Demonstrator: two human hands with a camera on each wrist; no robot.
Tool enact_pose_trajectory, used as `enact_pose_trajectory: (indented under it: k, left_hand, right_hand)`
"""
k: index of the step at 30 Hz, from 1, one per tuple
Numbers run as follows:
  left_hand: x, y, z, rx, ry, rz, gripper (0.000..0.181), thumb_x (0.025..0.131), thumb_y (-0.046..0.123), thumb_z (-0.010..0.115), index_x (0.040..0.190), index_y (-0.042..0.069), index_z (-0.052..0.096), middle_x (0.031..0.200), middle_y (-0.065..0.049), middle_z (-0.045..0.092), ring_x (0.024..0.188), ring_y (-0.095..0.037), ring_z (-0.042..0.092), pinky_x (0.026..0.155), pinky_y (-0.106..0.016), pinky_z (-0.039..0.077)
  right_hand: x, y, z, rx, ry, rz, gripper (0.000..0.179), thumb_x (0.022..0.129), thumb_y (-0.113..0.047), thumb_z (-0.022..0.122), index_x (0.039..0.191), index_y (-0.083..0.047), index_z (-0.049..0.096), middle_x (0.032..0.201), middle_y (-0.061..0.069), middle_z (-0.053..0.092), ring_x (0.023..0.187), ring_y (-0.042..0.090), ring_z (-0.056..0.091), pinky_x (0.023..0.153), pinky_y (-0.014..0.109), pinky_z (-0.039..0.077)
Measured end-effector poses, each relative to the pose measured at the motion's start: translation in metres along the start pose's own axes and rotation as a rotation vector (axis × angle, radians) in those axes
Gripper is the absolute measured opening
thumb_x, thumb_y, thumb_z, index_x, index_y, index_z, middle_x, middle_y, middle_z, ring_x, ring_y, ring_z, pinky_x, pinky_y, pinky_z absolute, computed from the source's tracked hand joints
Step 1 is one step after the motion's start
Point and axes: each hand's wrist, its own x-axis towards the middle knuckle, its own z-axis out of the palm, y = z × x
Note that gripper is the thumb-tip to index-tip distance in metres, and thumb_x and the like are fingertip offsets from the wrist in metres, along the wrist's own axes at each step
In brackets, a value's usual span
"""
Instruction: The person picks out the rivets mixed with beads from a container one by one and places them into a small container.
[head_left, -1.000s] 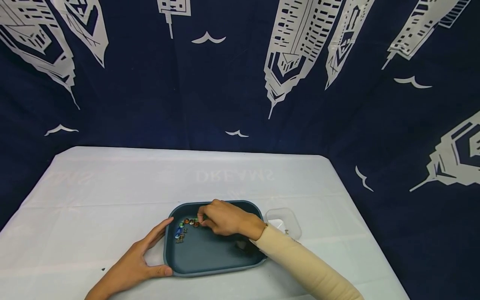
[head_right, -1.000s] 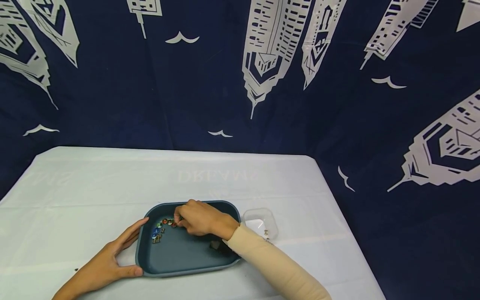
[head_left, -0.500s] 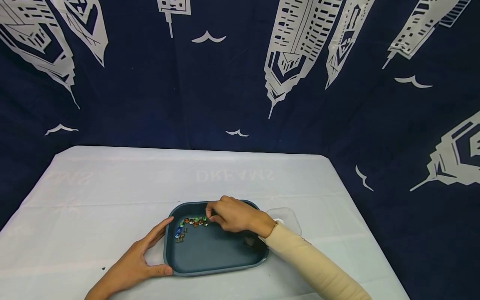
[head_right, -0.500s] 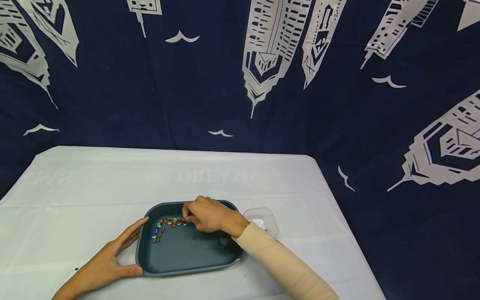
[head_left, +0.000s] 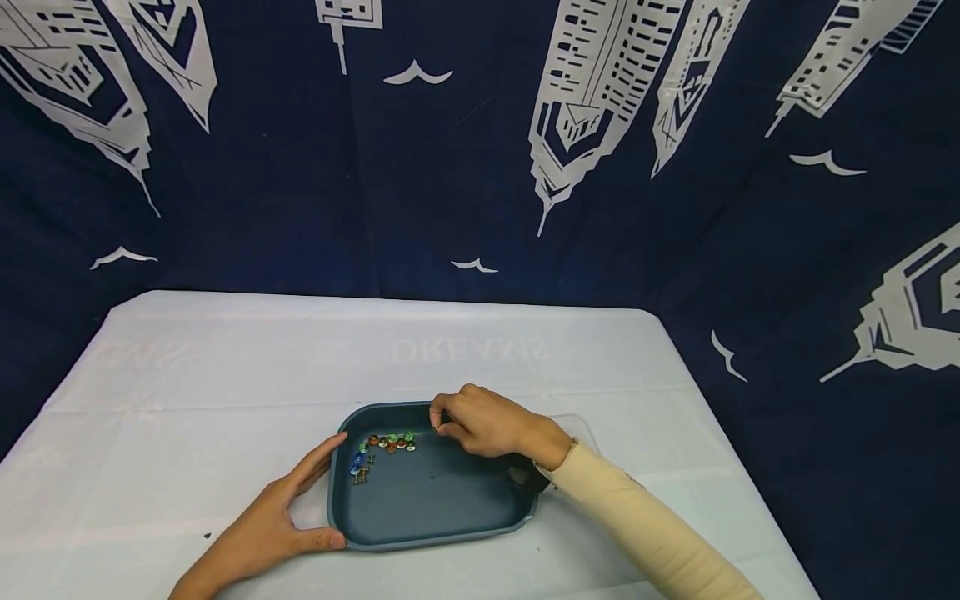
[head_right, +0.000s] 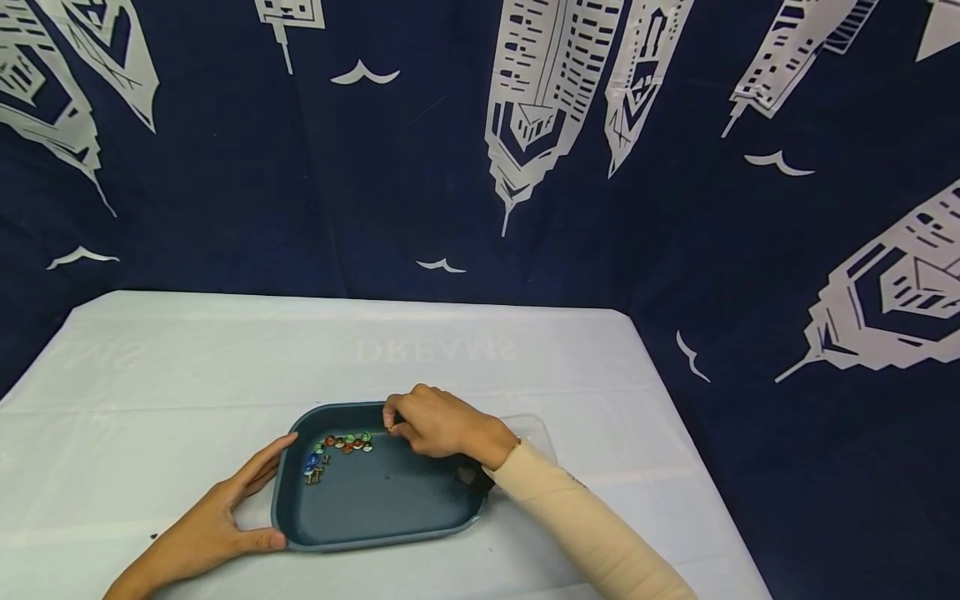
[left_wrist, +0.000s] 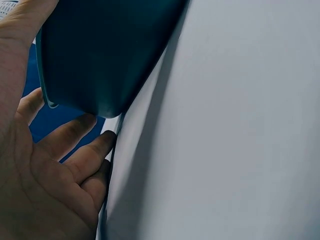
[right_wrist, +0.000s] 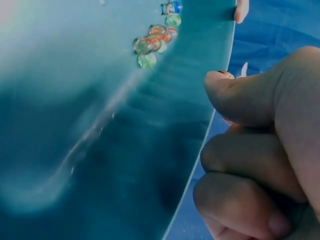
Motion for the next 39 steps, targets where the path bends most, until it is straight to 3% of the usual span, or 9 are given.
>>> enact_pose_trajectory:
  k: [11,16,22,34,39]
  left_hand:
    - [0.001,-0.001,0.001,-0.010,-0.005,0.020,0.113,0.075,0.027,0.089,0.161,0.033,0.017,0.160,-0.013,0.037,0.139,-0.033,0.044,0.105,-0.015,0.035]
    - [0.001,0.000,0.001,-0.010,-0.004,0.016,0.112,0.075,0.027,0.089,0.161,0.033,0.017,0.159,-0.014,0.037,0.138,-0.037,0.044,0.105,-0.016,0.036]
    - [0.000,0.000,0.000,-0.012,-0.005,-0.001,0.112,0.075,0.026,0.089,0.161,0.034,0.017,0.159,-0.015,0.037,0.137,-0.039,0.045,0.105,-0.017,0.037]
    - [0.000,0.000,0.002,-0.005,0.004,0.013,0.113,0.074,0.026,0.090,0.161,0.032,0.018,0.159,-0.015,0.037,0.138,-0.039,0.045,0.105,-0.015,0.034]
    - [0.000,-0.001,0.001,-0.001,0.006,0.005,0.114,0.073,0.027,0.090,0.161,0.033,0.018,0.160,-0.011,0.037,0.140,-0.021,0.042,0.105,-0.013,0.033]
  right_hand:
    - [-0.024,0.014,-0.014,0.014,0.038,-0.005,0.004,0.101,-0.009,0.059,0.099,-0.008,0.063,0.081,0.006,0.068,0.054,-0.001,0.037,0.058,0.018,0.037]
    - [-0.038,0.023,-0.020,0.027,0.061,0.022,0.004,0.101,-0.009,0.059,0.099,-0.009,0.063,0.068,-0.004,0.059,0.053,-0.002,0.036,0.058,0.019,0.038]
    - [-0.057,0.031,-0.028,0.027,0.094,0.076,0.005,0.100,-0.009,0.061,0.102,-0.007,0.066,0.054,-0.013,0.037,0.048,-0.003,0.033,0.059,0.019,0.041]
    - [-0.099,0.048,-0.035,-0.022,0.091,0.214,0.006,0.097,-0.007,0.065,0.098,-0.012,0.068,0.056,-0.014,0.036,0.052,-0.002,0.032,0.057,0.019,0.036]
    - [-0.108,0.052,-0.034,-0.044,0.101,0.198,0.008,0.096,-0.005,0.065,0.096,-0.012,0.069,0.056,-0.015,0.034,0.052,-0.002,0.029,0.059,0.020,0.038]
